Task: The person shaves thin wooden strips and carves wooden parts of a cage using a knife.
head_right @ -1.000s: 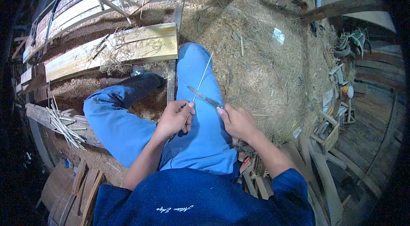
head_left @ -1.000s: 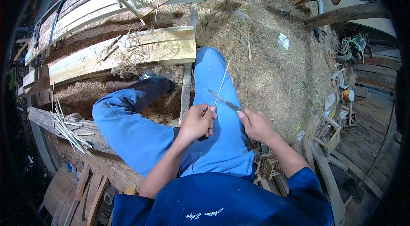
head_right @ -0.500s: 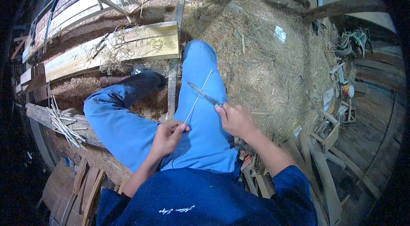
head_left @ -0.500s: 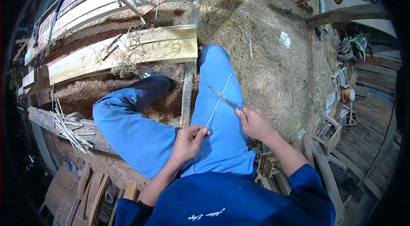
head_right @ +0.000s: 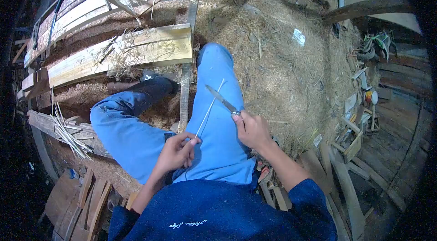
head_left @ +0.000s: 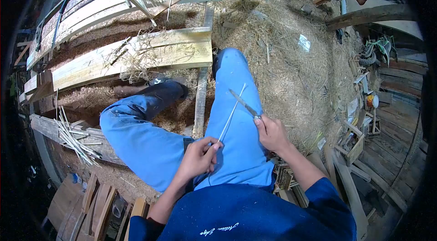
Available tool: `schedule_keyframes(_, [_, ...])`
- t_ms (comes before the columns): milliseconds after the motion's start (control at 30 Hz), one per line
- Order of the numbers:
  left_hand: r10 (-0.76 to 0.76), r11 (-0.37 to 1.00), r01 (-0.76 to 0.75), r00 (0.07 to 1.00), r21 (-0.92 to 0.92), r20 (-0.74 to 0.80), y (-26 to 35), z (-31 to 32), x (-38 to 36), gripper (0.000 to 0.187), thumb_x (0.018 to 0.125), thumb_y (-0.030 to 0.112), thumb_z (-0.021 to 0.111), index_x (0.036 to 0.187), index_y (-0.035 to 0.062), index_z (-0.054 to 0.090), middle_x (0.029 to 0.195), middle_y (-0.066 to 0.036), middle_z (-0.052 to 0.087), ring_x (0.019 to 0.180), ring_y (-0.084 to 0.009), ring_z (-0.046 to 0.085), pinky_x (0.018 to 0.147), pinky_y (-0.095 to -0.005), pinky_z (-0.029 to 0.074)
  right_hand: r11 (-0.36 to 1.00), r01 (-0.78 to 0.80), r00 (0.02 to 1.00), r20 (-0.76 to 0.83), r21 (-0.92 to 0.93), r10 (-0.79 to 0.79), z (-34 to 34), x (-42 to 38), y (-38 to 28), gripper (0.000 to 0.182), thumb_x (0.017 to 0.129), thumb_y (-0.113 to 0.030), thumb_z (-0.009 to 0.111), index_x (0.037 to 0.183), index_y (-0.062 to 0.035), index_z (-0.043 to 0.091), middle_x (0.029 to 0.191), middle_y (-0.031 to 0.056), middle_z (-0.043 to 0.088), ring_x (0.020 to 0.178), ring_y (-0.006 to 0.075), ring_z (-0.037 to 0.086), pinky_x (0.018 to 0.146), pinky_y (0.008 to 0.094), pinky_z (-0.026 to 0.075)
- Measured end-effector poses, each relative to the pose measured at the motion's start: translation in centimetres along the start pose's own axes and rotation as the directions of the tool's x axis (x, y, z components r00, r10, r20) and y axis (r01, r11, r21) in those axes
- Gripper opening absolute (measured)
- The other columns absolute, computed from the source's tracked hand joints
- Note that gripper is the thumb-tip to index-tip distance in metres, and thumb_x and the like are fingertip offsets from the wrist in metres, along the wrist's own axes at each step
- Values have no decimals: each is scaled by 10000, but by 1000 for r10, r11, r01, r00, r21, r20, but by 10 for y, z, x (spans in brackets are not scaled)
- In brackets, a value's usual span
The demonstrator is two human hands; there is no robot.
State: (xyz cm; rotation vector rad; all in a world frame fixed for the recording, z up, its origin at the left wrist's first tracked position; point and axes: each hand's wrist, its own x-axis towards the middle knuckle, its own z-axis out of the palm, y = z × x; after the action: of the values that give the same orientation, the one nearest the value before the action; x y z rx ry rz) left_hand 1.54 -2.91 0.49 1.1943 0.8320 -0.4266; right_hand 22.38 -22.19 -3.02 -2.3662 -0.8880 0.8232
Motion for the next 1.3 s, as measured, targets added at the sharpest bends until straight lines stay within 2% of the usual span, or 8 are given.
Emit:
schedule_keyframes(200, [74, 994, -76, 997, -74, -37, 24, 30, 56, 230, 1050, 184, 646, 985, -36, 664, 643, -47, 653, 562, -98, 639, 453, -279, 458, 994, 0, 991, 135, -112, 15, -13, -2, -17, 413, 1061, -382, 543, 874, -22, 617, 641, 274, 630, 656, 514, 663, 606, 589, 521])
schedule_keyframes(433, [158, 987, -159, 973, 7, -168, 34, 35, 73, 235, 1072, 196, 598, 995, -15, 666, 671, -73, 691, 513, -100, 580, 473, -289, 435, 992, -9, 989, 145, -128, 27, -10, 0, -14, 429, 1059, -407, 542, 866, -32, 618, 646, 282, 629, 676, 522, 664, 636, 617, 518])
schedule_keyframes(533, [88, 996, -90, 992, -23, -91, 34, 24, 76, 249, 1082, 202, 576, 1006, -15, 671, 665, -66, 680, 521, -98, 572, 479, -289, 434, 995, -11, 989, 147, -100, 26, -9, 1, -12, 423, 1060, -404, 540, 867, -36, 618, 657, 288, 630, 682, 523, 664, 638, 616, 518])
schedule_keyframes(600, [49, 994, -42, 997, -106, 61, 31, 16, 80, 233, 1078, 187, 576, 1014, -12, 678, 659, -52, 664, 546, -89, 568, 493, -285, 427, 996, -5, 990, 143, -89, 18, -11, 1, -12, 420, 1060, -403, 539, 869, -38, 619, 660, 291, 630, 684, 524, 664, 637, 616, 518])
schedule_keyframes(900, [114, 992, -119, 986, -33, -124, 21, 28, 80, 201, 1067, 158, 577, 1014, -9, 676, 642, -31, 634, 541, -92, 533, 507, -287, 412, 998, -14, 986, 167, -59, 24, -11, 3, -16, 422, 1052, -384, 557, 843, -21, 611, 650, 291, 625, 675, 528, 659, 632, 615, 517])
schedule_keyframes(1133, [61, 995, -62, 998, -73, -28, 10, 15, 53, 206, 1078, 182, 578, 1002, 6, 654, 636, -29, 623, 530, -93, 517, 499, -291, 403, 988, -3, 995, 100, -155, 18, -4, 4, -17, 410, 1044, -391, 567, 851, -34, 626, 669, 290, 641, 679, 522, 666, 629, 621, 520])
schedule_keyframes(1233, [65, 982, -58, 997, -177, 32, -5, 1, 29, 220, 1089, 209, 578, 1011, 13, 643, 636, -19, 610, 521, -88, 499, 490, -287, 391, 989, -19, 997, 71, -149, 29, -2, 5, -14, 408, 1040, -399, 568, 853, -42, 631, 669, 286, 646, 680, 520, 669, 630, 622, 525])
schedule_keyframes(1300, [-45, 977, 57, 997, -206, 64, -13, -12, 12, 234, 1095, 230, 577, 1010, 20, 637, 646, -13, 599, 536, -78, 495, 501, -270, 386, 990, -30, 996, 74, -139, 40, -2, 6, -13, 407, 1038, -403, 569, 854, -45, 633, 667, 285, 646, 679, 519, 670, 630, 621, 528])
